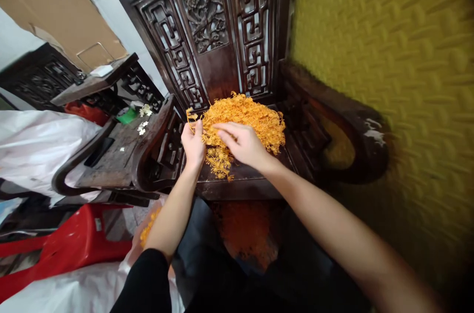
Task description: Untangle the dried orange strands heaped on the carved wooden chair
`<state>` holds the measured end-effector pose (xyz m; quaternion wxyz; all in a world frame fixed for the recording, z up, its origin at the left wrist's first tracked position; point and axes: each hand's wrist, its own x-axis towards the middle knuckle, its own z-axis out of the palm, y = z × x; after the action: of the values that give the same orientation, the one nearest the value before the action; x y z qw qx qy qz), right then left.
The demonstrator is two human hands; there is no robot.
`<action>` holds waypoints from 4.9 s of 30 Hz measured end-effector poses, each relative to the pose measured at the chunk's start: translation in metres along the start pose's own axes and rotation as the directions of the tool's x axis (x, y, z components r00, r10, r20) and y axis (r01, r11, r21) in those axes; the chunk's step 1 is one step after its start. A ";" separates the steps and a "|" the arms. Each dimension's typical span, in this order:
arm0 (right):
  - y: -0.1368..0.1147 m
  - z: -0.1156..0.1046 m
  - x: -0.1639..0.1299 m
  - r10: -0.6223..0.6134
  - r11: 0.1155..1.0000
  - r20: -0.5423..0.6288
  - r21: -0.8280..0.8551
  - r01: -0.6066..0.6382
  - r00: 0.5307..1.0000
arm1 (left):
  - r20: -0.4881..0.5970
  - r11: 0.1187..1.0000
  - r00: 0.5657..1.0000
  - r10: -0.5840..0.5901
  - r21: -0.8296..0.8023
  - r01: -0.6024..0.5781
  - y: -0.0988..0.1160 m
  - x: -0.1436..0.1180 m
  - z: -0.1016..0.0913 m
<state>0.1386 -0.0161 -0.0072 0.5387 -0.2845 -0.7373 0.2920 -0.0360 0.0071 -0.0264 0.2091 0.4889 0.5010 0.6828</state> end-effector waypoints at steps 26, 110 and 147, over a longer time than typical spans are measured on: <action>0.010 0.012 0.000 0.449 0.716 0.139 0.535 -0.448 0.883 | -0.060 0.938 0.975 -0.213 -0.292 0.187 -0.003 0.025 -0.026; 0.070 -0.046 0.023 0.696 0.717 -0.475 0.502 -0.484 0.538 | 0.194 0.549 0.834 -0.516 -0.672 0.496 0.061 0.010 -0.081; 0.004 0.013 0.004 0.589 0.719 0.151 0.351 -0.600 0.794 | 0.383 0.842 0.781 -0.493 -0.015 0.539 0.042 -0.010 -0.062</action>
<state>0.1253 -0.0119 -0.0105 0.4505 -0.3914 -0.5431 0.5907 -0.0776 -0.0474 0.0047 0.5072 0.4367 0.5247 0.5260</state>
